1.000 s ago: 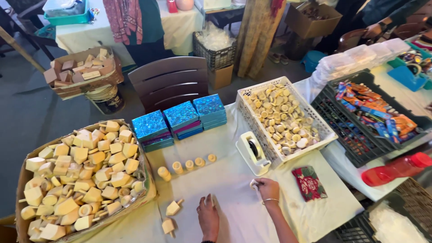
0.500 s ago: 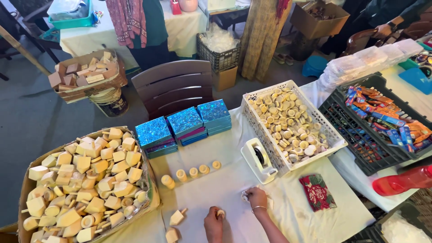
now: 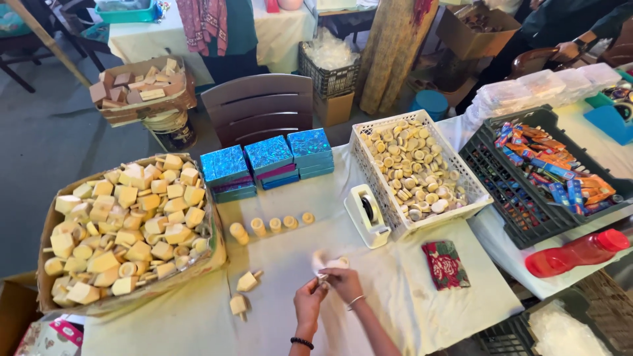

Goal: The person wraps a small wooden object in blue foil and places it on a stack. They then pick up several small wooden pieces, wipe them with a white cloth, and place them into a small white box. The person handles wooden items, foil, a cloth, and a box on a table.

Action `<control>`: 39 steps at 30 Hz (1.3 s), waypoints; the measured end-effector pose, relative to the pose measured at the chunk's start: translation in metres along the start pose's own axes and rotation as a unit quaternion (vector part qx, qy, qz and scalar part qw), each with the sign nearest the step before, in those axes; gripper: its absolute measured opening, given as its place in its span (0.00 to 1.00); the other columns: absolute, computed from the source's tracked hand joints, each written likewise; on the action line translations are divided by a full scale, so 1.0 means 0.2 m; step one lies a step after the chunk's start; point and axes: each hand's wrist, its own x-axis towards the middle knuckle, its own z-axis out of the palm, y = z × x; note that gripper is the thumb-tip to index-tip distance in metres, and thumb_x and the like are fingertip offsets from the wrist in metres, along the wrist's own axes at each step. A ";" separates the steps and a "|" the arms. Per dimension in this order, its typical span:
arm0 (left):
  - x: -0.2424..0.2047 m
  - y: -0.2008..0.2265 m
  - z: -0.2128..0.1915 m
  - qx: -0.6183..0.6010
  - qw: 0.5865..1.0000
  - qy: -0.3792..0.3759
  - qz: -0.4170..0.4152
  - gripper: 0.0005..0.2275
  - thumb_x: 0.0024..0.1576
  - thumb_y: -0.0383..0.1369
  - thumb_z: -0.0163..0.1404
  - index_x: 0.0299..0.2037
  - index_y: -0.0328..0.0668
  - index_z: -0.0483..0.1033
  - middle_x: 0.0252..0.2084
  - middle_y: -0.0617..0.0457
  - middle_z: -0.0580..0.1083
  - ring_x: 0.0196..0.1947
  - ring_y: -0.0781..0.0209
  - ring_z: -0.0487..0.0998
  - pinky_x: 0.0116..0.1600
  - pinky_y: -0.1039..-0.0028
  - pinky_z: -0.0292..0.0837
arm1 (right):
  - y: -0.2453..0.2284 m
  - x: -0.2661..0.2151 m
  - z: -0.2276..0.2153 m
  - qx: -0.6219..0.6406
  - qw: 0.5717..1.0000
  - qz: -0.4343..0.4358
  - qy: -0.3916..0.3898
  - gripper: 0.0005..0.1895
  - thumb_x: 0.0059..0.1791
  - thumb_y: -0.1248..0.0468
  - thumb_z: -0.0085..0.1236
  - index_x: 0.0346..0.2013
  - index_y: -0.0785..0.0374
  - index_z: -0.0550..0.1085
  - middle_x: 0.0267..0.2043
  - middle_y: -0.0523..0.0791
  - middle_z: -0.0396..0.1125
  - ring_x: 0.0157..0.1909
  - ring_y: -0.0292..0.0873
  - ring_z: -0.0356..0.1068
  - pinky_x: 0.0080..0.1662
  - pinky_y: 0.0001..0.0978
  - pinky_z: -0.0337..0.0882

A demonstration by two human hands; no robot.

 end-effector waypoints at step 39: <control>-0.32 0.08 -0.06 0.217 0.956 0.129 0.149 0.12 0.54 0.28 0.58 0.47 0.39 0.83 0.39 0.47 0.84 0.36 0.65 0.86 0.44 0.74 0.78 | -0.16 -0.27 0.18 0.110 0.977 0.123 0.136 0.13 0.45 0.75 0.60 0.43 0.65 0.83 0.38 0.46 0.81 0.37 0.36 0.79 0.42 0.28 0.78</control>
